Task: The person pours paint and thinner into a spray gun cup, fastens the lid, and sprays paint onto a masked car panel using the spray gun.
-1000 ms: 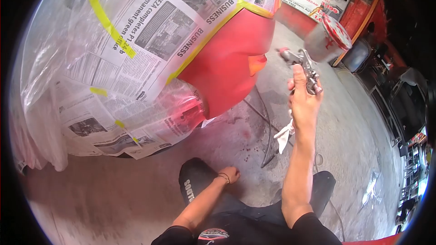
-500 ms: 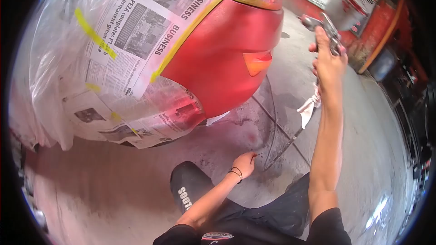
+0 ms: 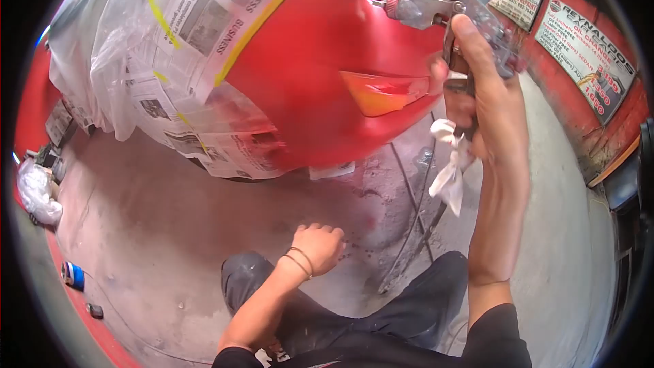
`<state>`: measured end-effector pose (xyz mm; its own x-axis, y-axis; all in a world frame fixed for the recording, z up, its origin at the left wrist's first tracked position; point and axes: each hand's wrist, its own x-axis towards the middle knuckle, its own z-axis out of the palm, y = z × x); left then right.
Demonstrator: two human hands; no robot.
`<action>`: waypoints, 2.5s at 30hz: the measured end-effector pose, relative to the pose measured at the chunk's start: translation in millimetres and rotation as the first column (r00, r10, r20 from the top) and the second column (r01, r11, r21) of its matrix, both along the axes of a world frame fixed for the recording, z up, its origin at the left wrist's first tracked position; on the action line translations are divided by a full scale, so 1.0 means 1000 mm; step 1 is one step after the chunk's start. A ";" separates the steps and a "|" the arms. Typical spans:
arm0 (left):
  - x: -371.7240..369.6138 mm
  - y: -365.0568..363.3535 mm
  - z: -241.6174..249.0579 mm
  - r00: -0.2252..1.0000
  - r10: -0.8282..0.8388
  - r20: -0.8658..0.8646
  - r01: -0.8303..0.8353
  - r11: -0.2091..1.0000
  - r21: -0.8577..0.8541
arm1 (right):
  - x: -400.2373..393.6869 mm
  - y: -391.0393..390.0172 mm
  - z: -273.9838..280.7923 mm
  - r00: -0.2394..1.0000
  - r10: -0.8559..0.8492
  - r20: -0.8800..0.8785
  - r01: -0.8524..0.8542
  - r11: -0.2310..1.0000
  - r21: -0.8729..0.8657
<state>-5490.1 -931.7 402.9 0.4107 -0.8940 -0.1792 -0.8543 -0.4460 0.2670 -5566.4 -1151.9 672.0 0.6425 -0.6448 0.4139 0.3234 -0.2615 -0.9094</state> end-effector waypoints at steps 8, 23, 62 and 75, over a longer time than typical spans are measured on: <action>-0.065 -0.063 0.008 0.998 0.050 -0.029 -0.053 0.994 -0.092 | -0.044 -0.214 -0.012 0.980 -0.194 -0.045 0.195 0.981 0.007; -0.172 -0.155 0.051 0.971 -0.231 -0.063 0.237 0.896 0.376 | -0.048 -0.326 -0.104 0.944 -0.297 0.142 0.307 0.950 -0.054; -0.219 -0.152 -0.052 0.697 -0.634 -0.336 0.687 0.725 0.056 | -0.064 -0.229 -0.261 0.994 -0.073 -0.084 0.082 0.990 0.118; -0.268 -0.114 0.011 0.866 -0.473 -0.165 0.482 0.876 0.023 | -0.033 -0.333 -0.341 0.787 -0.617 -0.029 0.582 0.757 -0.296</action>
